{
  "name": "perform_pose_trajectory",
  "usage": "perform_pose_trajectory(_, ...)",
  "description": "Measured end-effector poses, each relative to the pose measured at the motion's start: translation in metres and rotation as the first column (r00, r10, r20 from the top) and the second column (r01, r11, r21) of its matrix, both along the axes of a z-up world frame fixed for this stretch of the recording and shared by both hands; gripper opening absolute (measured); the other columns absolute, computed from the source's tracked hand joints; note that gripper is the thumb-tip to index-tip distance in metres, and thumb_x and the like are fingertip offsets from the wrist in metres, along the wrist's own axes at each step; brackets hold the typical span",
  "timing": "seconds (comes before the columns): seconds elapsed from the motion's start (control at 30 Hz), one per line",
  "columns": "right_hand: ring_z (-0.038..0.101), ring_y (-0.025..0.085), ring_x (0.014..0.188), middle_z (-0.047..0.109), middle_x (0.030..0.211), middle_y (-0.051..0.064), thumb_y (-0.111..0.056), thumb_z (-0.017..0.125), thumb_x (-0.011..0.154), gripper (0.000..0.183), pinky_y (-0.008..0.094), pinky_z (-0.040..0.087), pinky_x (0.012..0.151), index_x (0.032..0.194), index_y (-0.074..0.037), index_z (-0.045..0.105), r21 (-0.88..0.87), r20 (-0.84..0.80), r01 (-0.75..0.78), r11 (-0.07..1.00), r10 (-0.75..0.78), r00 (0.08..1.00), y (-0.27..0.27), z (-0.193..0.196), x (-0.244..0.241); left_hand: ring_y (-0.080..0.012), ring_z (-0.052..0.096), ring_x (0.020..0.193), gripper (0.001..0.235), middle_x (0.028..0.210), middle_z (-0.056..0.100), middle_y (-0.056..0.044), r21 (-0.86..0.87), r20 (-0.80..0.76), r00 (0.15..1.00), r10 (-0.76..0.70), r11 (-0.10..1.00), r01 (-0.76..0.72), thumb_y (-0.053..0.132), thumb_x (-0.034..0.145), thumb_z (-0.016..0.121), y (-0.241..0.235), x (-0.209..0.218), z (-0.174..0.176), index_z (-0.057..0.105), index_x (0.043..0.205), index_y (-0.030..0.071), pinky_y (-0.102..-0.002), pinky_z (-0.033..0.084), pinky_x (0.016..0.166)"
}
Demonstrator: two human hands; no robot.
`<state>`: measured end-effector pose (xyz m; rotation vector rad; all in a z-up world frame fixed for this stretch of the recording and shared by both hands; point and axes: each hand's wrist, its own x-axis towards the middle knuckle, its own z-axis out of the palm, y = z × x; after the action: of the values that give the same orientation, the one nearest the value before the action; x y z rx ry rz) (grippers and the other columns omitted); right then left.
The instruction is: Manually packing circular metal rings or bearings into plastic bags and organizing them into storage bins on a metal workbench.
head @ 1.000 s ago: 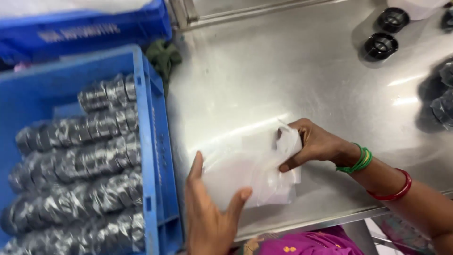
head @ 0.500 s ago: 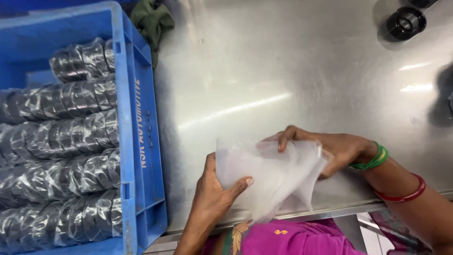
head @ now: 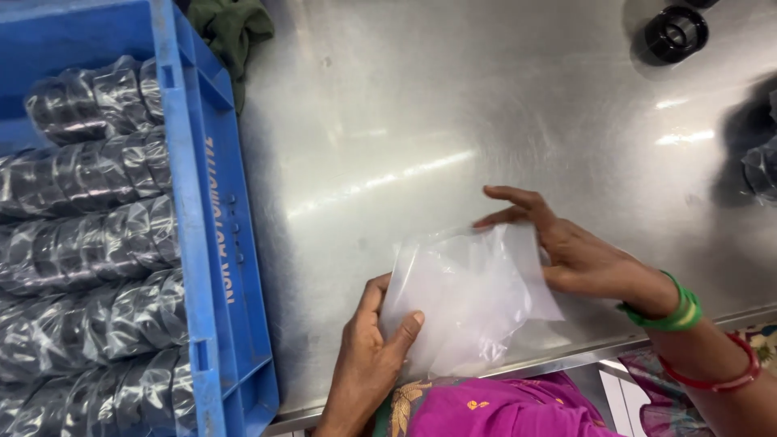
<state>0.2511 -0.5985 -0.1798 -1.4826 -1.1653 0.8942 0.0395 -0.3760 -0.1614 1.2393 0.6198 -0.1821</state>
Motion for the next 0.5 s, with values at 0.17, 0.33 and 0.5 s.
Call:
perform_pose_trajectory(0.17, 0.043, 0.016, 0.063, 0.045, 0.074, 0.004, -0.05, 0.06, 0.097, 0.085, 0.029, 0.043, 0.06, 0.167, -0.012, 0.031, -0.547, -0.074, 0.408, 0.73, -0.528, 0.846, -0.048, -0.015, -0.005, -0.0185, 0.078, 0.097, 0.05, 0.108, 0.079, -0.014, 0.186, -0.056, 0.998, -0.008, 0.982, 0.019, 0.016, 0.082, 0.079, -0.007, 0.012, -0.006, 0.06, 0.127, 0.005, -0.031, 0.064, 0.081)
perform_pose_trajectory(0.33, 0.041, 0.027, 0.107, 0.04, 0.122, 0.013, -0.072, 0.058, 0.092, 0.108, 0.038, 0.04, 0.083, 0.168, -0.001, 0.029, -0.378, -0.053, 0.495, 0.782, -0.552, 0.832, -0.054, -0.041, -0.04, -0.0232, 0.081, 0.089, 0.067, 0.101, 0.077, -0.015, 0.313, -0.196, 0.979, -0.058, 0.942, 0.119, 0.018, 0.071, 0.083, -0.02, 0.029, 0.004, 0.053, 0.131, 0.011, -0.034, 0.067, 0.075)
perform_pose_trajectory(0.5, 0.039, 0.044, 0.141, 0.039, 0.155, 0.026, -0.063, 0.087, 0.058, 0.133, 0.05, 0.037, 0.112, 0.158, -0.003, 0.023, -0.369, 0.338, 0.459, 0.809, -0.343, 0.876, 0.015, 0.021, -0.072, -0.027, 0.08, 0.086, 0.068, 0.097, 0.078, -0.02, 0.477, -0.143, 0.985, -0.099, 0.865, 0.157, 0.025, 0.073, 0.087, -0.032, 0.031, -0.001, 0.05, 0.127, 0.007, -0.039, 0.065, 0.073)
